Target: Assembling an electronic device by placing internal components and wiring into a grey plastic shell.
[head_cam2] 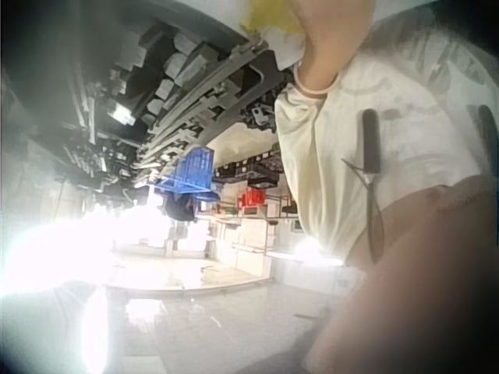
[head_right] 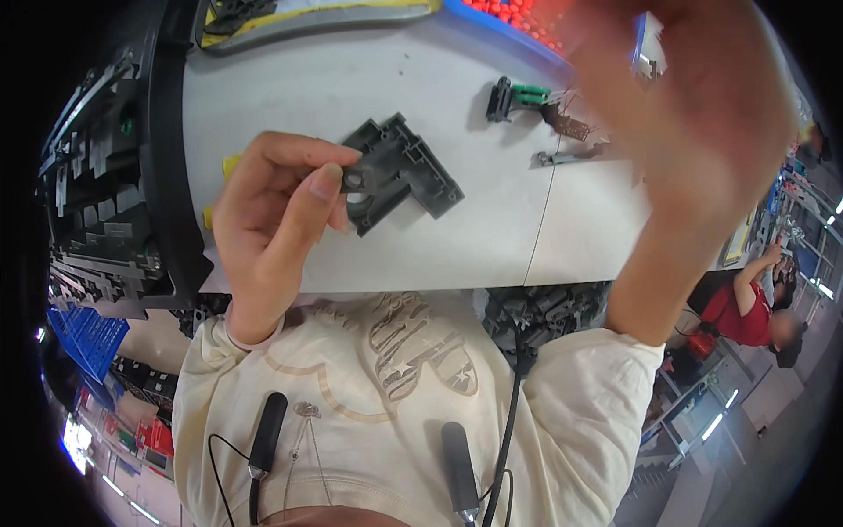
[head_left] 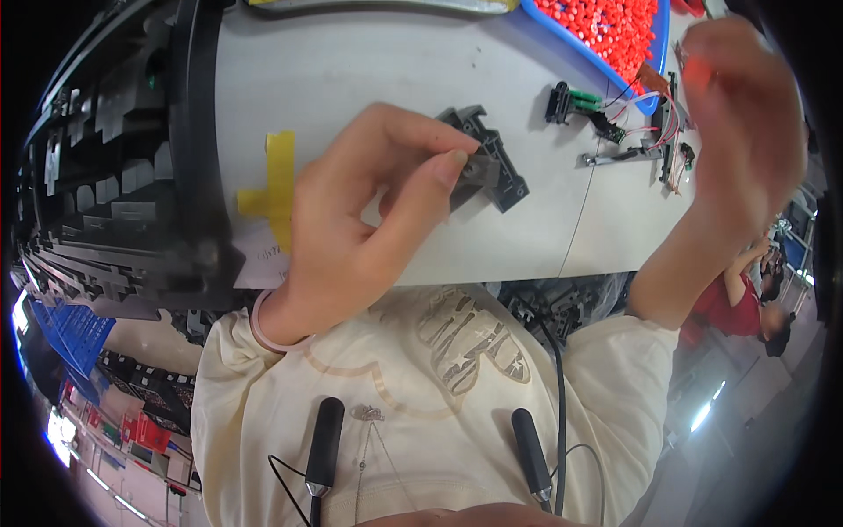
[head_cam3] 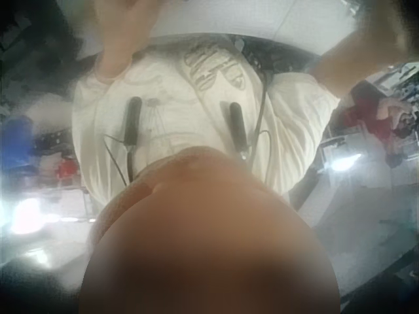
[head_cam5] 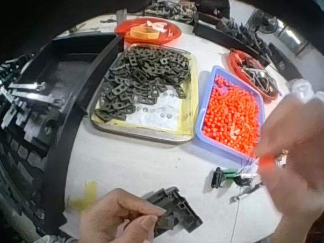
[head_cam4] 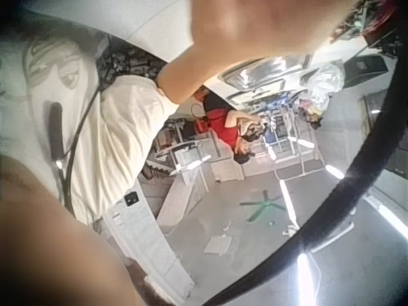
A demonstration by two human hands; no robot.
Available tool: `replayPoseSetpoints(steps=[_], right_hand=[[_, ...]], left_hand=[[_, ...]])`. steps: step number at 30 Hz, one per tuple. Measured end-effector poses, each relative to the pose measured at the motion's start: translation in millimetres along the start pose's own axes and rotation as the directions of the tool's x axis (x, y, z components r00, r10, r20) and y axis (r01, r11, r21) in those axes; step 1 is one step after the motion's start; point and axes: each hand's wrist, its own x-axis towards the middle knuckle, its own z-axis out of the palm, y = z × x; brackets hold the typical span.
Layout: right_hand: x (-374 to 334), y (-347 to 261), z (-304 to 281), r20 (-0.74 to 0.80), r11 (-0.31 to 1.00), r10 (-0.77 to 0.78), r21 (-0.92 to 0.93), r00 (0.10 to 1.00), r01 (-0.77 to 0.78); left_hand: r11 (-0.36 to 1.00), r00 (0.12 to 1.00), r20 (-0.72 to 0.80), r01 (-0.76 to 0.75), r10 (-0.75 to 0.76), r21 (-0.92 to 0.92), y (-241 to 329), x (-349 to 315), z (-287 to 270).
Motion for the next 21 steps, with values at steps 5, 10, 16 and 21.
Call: replayPoseSetpoints(steps=[5, 10, 16, 21], right_hand=[[-52, -14, 56, 0.214, 0.965, -0.213, -0.105, 0.953, 0.239], [-68, -7, 70, 0.183, 0.782, -0.362, -0.474, 0.914, 0.405], [-65, -13, 67, 0.361, 0.403, -0.519, -0.697, 0.775, 0.594], [-60, -19, 58, 0.523, 0.377, -0.434, -0.634, 0.733, 0.675]], left_hand=[[0.998, 0.998, 0.053, -0.013, 0.016, -0.063, 2, -3, 3], [0.958, 0.998, 0.064, 0.037, -0.019, -0.283, -3, -4, 4], [0.975, 0.993, 0.108, 0.068, -0.046, -0.209, -2, -7, 2], [0.992, 0.984, 0.159, -0.068, 0.085, -0.110, -3, -4, 3]])
